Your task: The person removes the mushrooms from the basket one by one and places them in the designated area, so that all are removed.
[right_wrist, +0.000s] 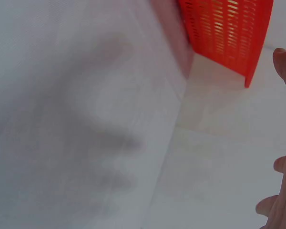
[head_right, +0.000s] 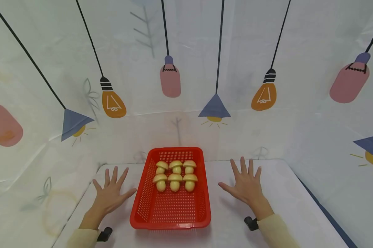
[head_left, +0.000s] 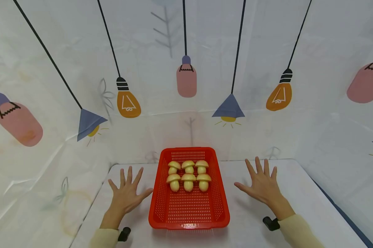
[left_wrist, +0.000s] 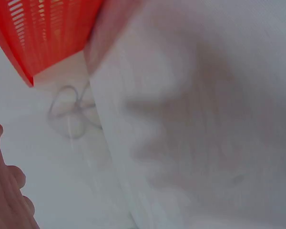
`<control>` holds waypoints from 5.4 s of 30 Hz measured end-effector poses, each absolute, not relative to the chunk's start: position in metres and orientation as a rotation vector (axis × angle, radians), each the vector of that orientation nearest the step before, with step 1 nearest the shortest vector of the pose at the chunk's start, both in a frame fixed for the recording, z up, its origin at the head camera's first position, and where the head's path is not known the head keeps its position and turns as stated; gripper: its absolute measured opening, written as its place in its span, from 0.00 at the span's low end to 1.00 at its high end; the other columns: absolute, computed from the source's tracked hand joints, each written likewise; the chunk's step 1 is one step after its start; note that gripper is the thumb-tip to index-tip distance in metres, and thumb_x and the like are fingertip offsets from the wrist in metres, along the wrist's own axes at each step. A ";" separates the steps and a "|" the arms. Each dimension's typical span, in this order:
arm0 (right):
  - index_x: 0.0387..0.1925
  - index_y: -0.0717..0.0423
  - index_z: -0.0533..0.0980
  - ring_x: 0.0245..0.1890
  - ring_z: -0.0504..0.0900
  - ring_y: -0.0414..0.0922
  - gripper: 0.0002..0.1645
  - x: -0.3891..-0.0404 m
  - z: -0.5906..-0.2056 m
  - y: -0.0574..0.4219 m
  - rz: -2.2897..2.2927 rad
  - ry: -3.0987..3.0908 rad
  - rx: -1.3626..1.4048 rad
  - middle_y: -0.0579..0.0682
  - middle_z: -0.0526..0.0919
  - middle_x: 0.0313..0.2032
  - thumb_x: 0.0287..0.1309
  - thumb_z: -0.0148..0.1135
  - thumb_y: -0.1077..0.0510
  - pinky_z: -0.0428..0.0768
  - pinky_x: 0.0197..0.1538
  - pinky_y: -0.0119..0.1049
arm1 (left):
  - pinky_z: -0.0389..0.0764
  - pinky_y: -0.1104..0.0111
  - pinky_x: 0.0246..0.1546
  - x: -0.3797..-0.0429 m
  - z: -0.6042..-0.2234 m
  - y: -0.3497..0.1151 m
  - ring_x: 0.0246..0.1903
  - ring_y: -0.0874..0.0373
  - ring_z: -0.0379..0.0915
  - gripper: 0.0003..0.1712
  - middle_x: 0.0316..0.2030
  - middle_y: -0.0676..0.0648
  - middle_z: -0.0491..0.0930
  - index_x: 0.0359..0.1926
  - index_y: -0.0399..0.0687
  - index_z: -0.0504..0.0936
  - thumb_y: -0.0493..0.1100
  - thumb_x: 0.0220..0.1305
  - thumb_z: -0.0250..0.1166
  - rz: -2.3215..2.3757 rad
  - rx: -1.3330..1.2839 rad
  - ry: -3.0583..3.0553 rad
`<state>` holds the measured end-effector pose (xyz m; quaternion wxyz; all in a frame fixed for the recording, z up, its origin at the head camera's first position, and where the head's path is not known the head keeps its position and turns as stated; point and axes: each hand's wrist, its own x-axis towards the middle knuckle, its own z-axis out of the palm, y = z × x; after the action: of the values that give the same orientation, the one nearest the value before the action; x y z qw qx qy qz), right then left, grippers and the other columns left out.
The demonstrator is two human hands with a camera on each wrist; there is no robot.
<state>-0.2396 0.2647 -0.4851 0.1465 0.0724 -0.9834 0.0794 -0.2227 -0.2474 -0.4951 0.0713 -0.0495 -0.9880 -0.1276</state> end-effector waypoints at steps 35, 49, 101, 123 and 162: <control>0.81 0.49 0.54 0.78 0.52 0.70 0.60 -0.269 -0.446 0.150 0.660 -2.754 0.444 0.65 0.56 0.78 0.56 0.62 0.26 0.60 0.68 0.75 | 0.35 0.20 0.64 -0.224 -0.520 -0.199 0.79 0.29 0.22 0.46 0.82 0.35 0.39 0.83 0.64 0.46 0.58 0.72 0.58 -1.255 -0.348 -2.796; 0.82 0.48 0.52 0.77 0.58 0.64 0.62 -0.275 -0.445 0.104 0.951 -2.757 0.582 0.62 0.58 0.78 0.57 0.64 0.26 0.67 0.68 0.69 | 0.43 0.21 0.64 -0.228 -0.527 -0.199 0.79 0.28 0.23 0.44 0.81 0.35 0.43 0.81 0.67 0.56 0.60 0.68 0.64 -1.459 -0.379 -2.787; 0.80 0.43 0.57 0.71 0.70 0.58 0.53 -0.287 -0.489 0.031 0.899 -2.858 0.773 0.56 0.69 0.73 0.60 0.63 0.29 0.65 0.69 0.68 | 0.63 0.29 0.64 -0.226 -0.532 -0.193 0.80 0.31 0.23 0.42 0.81 0.42 0.52 0.79 0.73 0.58 0.55 0.68 0.65 -1.743 -0.223 -2.717; 0.78 0.50 0.60 0.68 0.74 0.55 0.50 -0.293 -0.492 0.024 0.836 -2.823 0.835 0.55 0.75 0.68 0.60 0.64 0.36 0.64 0.68 0.69 | 0.82 0.52 0.52 -0.227 -0.535 -0.192 0.61 0.42 0.73 0.40 0.77 0.40 0.59 0.80 0.65 0.57 0.46 0.71 0.61 -1.884 -0.278 -2.641; 0.78 0.47 0.61 0.65 0.78 0.53 0.48 -0.294 -0.500 0.021 0.772 -2.921 0.890 0.52 0.77 0.68 0.62 0.68 0.41 0.69 0.65 0.69 | 0.75 0.46 0.60 -0.222 -0.535 -0.190 0.70 0.40 0.63 0.38 0.79 0.42 0.55 0.79 0.67 0.59 0.46 0.72 0.60 -1.881 -0.262 -2.615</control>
<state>-0.2943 0.0209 -0.5001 -0.0039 0.2827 -0.9274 0.2451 -0.2224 -0.1896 -0.5352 -0.0453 -0.0811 -0.8083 -0.5814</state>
